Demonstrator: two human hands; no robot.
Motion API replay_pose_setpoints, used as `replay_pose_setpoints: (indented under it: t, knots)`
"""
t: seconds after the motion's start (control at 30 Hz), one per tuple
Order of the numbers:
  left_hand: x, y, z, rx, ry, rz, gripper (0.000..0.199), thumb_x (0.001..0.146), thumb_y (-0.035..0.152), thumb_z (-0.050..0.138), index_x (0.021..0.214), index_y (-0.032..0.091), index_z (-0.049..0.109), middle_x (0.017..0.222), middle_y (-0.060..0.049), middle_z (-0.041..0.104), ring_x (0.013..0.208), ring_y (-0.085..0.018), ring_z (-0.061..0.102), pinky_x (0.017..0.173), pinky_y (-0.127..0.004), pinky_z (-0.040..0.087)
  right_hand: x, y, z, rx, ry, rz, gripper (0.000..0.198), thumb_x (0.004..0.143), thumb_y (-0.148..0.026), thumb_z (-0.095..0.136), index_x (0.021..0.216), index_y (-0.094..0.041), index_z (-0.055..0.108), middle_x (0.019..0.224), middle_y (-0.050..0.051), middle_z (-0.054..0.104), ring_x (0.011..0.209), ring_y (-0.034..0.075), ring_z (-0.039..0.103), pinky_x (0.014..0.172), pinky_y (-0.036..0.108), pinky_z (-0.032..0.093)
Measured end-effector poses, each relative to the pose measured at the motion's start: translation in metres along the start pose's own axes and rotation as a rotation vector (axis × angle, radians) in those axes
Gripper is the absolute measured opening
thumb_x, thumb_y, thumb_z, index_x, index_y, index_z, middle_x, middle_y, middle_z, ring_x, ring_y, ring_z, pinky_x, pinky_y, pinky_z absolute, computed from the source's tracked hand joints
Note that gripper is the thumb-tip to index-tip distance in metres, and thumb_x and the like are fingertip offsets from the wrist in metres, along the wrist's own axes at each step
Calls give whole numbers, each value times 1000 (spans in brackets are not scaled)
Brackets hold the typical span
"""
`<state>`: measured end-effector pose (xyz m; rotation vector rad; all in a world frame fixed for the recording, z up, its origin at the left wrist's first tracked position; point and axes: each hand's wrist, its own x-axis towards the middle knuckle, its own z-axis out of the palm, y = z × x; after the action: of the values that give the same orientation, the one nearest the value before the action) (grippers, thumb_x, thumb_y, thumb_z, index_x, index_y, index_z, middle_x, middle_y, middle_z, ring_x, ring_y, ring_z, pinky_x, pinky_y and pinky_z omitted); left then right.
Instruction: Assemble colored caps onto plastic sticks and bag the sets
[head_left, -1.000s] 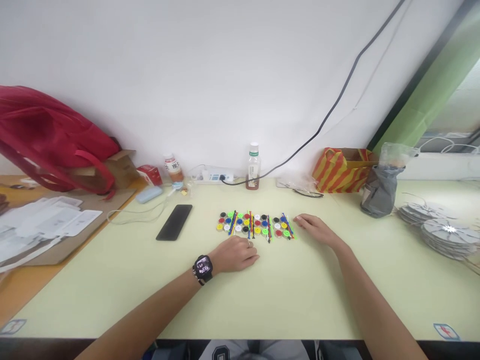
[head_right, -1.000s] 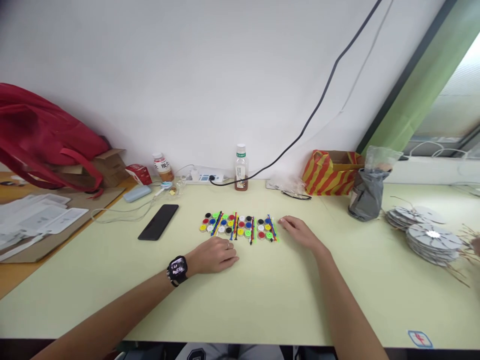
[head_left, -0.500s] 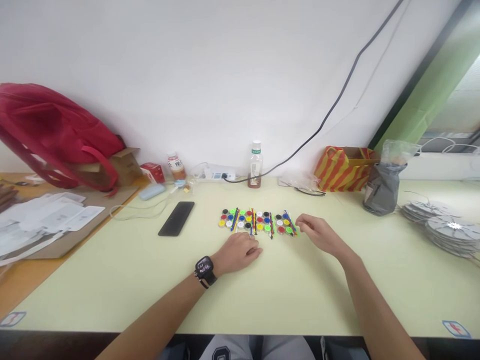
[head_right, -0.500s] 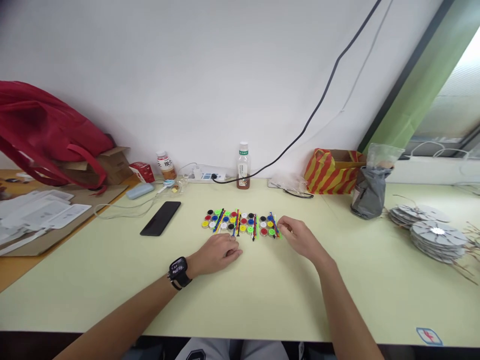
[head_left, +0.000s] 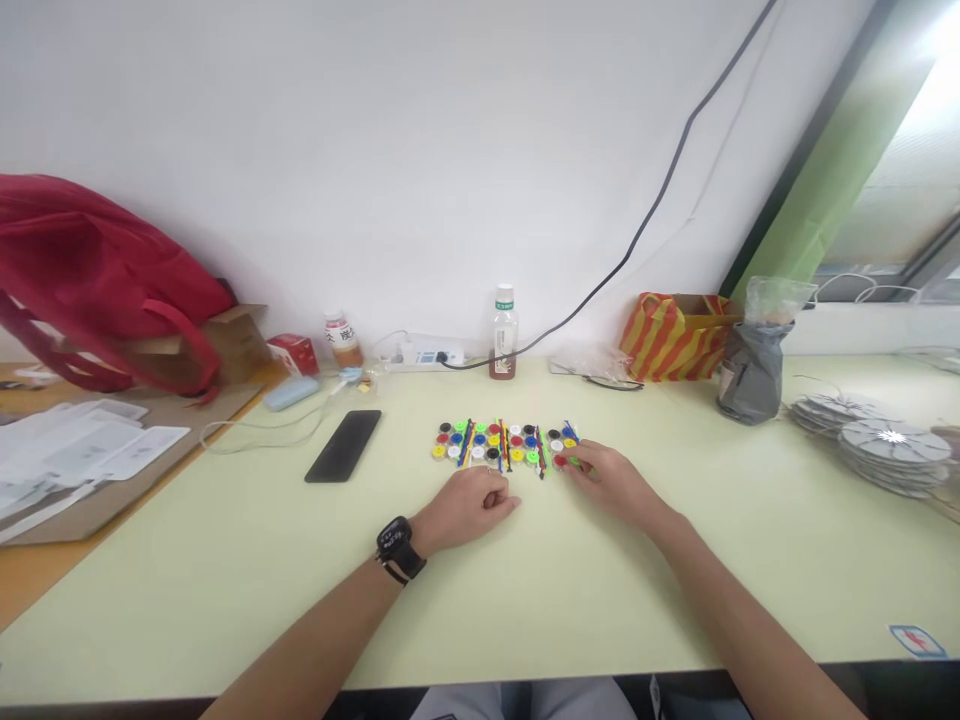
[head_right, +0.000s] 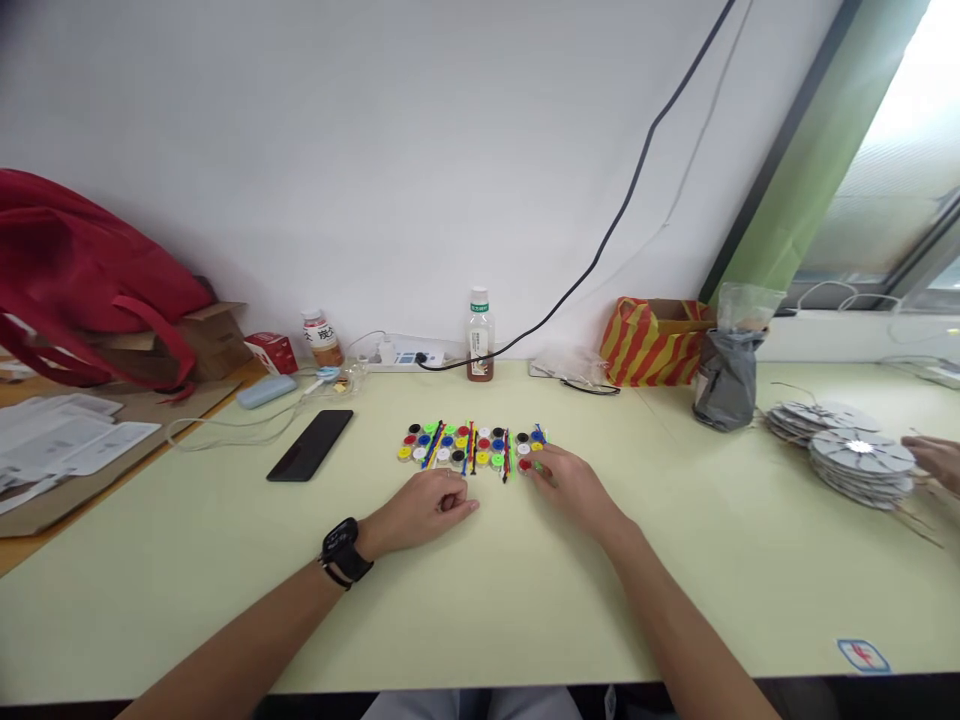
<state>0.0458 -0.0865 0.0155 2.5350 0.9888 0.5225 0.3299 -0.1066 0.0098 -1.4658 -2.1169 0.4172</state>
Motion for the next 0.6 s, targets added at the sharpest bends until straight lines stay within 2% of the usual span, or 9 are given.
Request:
replay_pose_setpoints:
  t: [0.13,0.2,0.3,0.4,0.5,0.6]
  knots:
    - [-1,1,-1,-27,6,10,34,95,35,59,67,19,48,65,2,54,66,-15,49,63,-28,32,-2,-6,-3,-1,-19,15,13,90,-28,57,87,-22,68,76,0,62,68,16,56,64,27,41]
    - [-1,4,-2,-62,-4,9,30,95,37,61,72,19,55,66,2,56,65,-14,50,63,-27,33,-4,-11,-4,11,-55,8,13,88,-28,59,83,-22,69,68,-2,57,62,14,51,60,26,37]
    - [-3,8,-3,-118,-21,0,23,93,43,66,87,22,65,65,4,57,63,-14,51,63,-26,36,-8,-24,-2,101,-143,-53,16,88,-30,60,91,-23,75,64,-3,53,59,13,46,58,26,35]
    - [-4,11,-3,-140,-8,8,31,88,48,71,109,24,70,69,4,59,64,-15,53,64,-26,39,-7,-29,2,237,-175,-103,28,90,-36,61,110,-24,76,65,-2,55,60,14,47,58,26,36]
    - [-3,11,-2,-135,0,21,37,91,47,68,121,26,70,73,2,62,67,-15,55,67,-27,41,-2,-15,1,230,-10,-18,32,93,-40,55,111,-22,74,66,-1,58,60,16,51,59,28,39]
    - [-2,12,-1,-127,-12,40,27,96,43,62,113,27,75,72,1,63,66,-15,55,67,-27,41,2,13,-7,20,181,124,27,92,-39,52,94,-23,73,65,2,63,60,18,55,59,29,39]
